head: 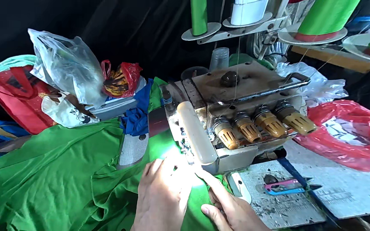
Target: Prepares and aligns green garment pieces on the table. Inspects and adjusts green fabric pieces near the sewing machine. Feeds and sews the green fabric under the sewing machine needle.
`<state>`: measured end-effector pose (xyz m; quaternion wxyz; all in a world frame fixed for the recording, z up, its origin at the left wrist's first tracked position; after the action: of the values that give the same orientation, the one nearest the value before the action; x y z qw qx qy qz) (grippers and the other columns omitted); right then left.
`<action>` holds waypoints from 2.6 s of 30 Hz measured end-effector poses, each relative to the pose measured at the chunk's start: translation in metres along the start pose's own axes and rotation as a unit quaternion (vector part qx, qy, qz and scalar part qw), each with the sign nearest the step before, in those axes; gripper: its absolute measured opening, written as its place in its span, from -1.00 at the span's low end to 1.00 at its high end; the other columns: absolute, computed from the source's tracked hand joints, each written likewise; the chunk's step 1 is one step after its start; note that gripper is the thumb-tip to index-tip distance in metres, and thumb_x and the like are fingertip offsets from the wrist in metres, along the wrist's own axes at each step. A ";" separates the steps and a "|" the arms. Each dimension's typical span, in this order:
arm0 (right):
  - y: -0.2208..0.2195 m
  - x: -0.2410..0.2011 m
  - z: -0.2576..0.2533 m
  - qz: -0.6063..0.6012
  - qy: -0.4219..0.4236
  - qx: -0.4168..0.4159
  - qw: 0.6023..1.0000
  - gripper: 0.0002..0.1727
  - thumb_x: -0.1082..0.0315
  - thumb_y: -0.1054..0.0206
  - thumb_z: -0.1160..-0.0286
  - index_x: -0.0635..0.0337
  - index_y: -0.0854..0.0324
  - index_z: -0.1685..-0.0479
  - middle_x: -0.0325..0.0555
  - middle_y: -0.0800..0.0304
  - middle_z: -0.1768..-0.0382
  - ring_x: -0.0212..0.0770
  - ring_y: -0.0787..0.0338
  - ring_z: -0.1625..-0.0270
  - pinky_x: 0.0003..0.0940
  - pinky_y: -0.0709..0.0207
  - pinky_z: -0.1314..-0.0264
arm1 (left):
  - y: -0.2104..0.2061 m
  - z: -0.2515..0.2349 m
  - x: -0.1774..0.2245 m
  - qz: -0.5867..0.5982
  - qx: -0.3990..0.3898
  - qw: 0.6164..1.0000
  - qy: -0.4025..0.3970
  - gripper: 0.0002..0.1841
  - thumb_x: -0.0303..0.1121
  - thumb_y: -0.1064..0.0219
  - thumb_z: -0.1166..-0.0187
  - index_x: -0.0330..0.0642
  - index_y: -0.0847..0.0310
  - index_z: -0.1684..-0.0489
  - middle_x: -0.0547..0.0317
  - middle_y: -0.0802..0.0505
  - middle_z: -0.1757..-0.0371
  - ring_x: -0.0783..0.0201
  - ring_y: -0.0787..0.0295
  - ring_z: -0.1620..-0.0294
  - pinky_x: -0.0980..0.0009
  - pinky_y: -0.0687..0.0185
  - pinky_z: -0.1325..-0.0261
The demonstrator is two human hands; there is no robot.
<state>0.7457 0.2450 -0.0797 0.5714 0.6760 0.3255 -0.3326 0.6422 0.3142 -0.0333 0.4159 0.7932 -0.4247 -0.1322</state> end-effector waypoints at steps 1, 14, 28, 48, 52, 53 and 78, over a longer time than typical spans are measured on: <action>0.000 0.000 0.000 -0.002 -0.001 -0.001 1.000 -0.38 0.52 -0.23 -0.61 0.49 -0.27 -0.68 0.16 -0.77 0.25 -0.01 -0.75 0.34 -0.15 -0.70 0.17 | -0.001 0.001 0.001 -0.003 0.002 1.000 -0.009 -0.80 -0.24 -0.36 -0.45 0.07 -0.96 0.22 0.25 -0.89 0.26 0.27 -0.80 0.17 0.34 -0.68 0.04; -0.001 0.004 -0.005 -0.024 -0.025 -0.023 0.999 -0.30 0.53 -0.23 -0.58 0.38 -0.19 -0.77 0.08 -0.69 0.33 -0.04 -0.66 0.37 -0.13 -0.63 0.18 | -0.007 0.025 0.009 -0.017 0.038 0.998 -0.052 -0.71 -0.18 -0.24 -0.65 -0.02 -0.91 0.01 0.11 -0.91 -0.05 0.08 -0.80 -0.13 0.17 -0.62 -0.30; 0.000 0.030 -0.008 -0.160 -0.011 0.083 0.984 -0.27 0.44 -0.39 -0.48 0.29 -0.26 -0.70 -0.28 -0.63 0.43 -0.45 -0.61 0.46 -0.53 -0.58 0.31 | -0.013 0.027 -0.014 0.064 0.059 0.995 -0.039 -0.54 0.01 -0.31 -0.59 -0.26 -0.82 -0.04 -0.05 -0.90 -0.11 -0.04 -0.81 -0.29 0.08 -0.61 -0.46; -0.010 0.054 0.033 -0.214 -0.043 0.072 0.973 -0.45 0.24 -0.46 -0.48 0.18 -0.48 -0.45 -0.28 -0.87 0.10 -0.41 -0.86 0.06 -0.43 -0.74 -0.07 | 0.002 0.060 -0.089 0.152 -0.084 0.972 0.157 -0.12 0.36 -0.08 -0.60 -0.23 -0.37 -0.69 -0.12 -0.41 -0.75 -0.23 -0.22 -0.77 -0.41 -0.10 -0.66; -0.009 0.058 0.044 -0.198 -0.053 0.019 0.979 -0.54 0.33 -0.33 -0.58 0.17 -0.46 -0.45 -0.22 -0.88 -0.01 -0.41 -0.85 -0.03 -0.42 -0.72 -0.14 | 0.006 0.105 -0.129 0.064 -0.194 0.958 0.203 0.12 0.48 -0.19 -0.40 -0.31 -0.17 -0.80 -0.36 -0.44 -0.69 -0.43 -0.22 -0.74 -0.55 0.18 -0.67; -0.008 0.058 0.046 -0.191 -0.056 0.030 0.980 -0.57 0.35 -0.35 -0.56 0.18 -0.49 -0.40 -0.22 -0.88 0.03 -0.41 -0.85 0.01 -0.43 -0.72 -0.10 | 0.007 0.114 -0.131 0.056 -0.210 0.956 0.196 0.10 0.35 -0.37 -0.36 -0.38 -0.21 -0.76 -0.44 -0.52 -0.60 -0.49 -0.33 -0.65 -0.56 0.13 -0.65; -0.017 0.057 0.067 -0.293 -0.084 0.130 0.944 -0.50 0.62 -0.47 -0.32 0.33 -0.44 -0.27 -0.24 -0.87 0.32 -0.36 -0.87 0.37 -0.37 -0.79 0.28 | 0.080 0.039 -0.065 -0.102 -0.087 0.990 0.048 -0.46 -0.45 -0.43 -0.40 -0.44 -0.60 -0.42 -0.73 -0.60 -0.37 -0.79 -0.48 -0.36 -0.65 -0.25 -0.34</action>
<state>0.7590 0.1840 -0.1448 0.3815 0.5887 0.4136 -0.5803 0.5363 0.3202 -0.0047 0.4876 0.7987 -0.3076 -0.1724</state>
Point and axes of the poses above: each hand's wrist, its own z-axis away from the middle knuckle, its own y-axis out of the back of the hand, x = y × z, the point moved 8 cm from there along -z, towards the middle knuckle
